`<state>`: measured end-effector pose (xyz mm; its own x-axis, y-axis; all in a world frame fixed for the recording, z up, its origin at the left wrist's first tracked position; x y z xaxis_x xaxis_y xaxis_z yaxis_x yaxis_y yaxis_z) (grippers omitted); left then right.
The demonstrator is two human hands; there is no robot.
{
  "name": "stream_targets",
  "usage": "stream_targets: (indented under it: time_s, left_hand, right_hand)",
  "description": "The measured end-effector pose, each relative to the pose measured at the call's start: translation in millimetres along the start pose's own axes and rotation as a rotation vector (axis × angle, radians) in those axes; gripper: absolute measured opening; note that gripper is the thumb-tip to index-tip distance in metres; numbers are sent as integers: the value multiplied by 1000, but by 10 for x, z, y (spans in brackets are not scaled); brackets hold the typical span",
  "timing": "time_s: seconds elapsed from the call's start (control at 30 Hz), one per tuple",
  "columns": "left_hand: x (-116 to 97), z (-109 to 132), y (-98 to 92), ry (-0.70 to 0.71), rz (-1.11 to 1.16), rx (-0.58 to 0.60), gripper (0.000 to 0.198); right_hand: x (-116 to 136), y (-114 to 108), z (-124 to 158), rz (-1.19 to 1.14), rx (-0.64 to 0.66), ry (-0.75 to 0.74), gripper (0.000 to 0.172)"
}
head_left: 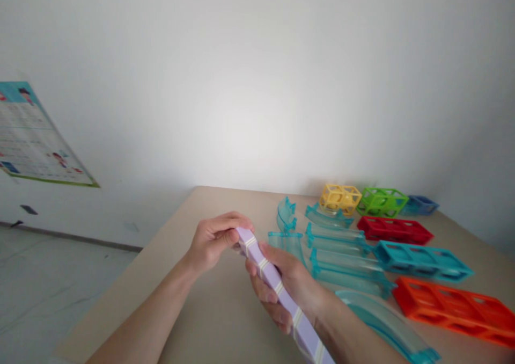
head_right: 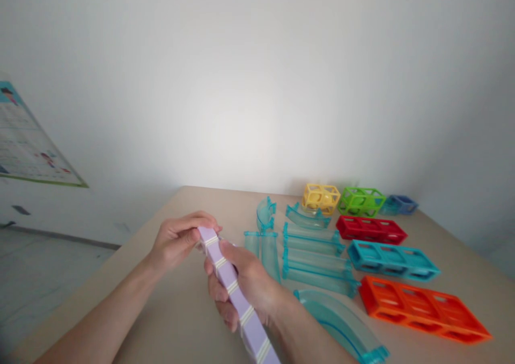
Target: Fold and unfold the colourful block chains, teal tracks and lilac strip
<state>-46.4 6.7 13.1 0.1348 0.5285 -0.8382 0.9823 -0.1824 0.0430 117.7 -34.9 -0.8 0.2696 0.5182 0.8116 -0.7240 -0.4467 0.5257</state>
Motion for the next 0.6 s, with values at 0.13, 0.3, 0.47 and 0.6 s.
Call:
stream_targets:
  time_s: [0.13,0.3,0.47,0.6]
  left_hand:
    - [-22,-28,8,-42,-133,-41,29]
    - [-51,-21,41,-36,-179,-16,26]
    - [15,-10,-10,-70,-68,41,28]
    - [50,-1,-26,-139,77,45,32]
  right_hand:
    - [17,-26,1,321,-319,-200,48]
    - [96,14,87,1000,-638,-656,33]
    - [83,45,111,1015,-519,-637,36]
    - [19,75,96,661,-324,-389,39]
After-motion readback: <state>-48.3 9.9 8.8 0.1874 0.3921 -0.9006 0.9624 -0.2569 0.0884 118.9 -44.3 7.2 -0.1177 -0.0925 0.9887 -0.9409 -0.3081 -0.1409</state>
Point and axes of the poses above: each hand's wrist, its own z-axis away from the middle knuckle, its own y-axis out of the palm, x = y × z, the point moved 2 cm from there along -z, towards the middle knuckle, and after that the axes turned 12 degrees about -x, right-handed, at the moved point
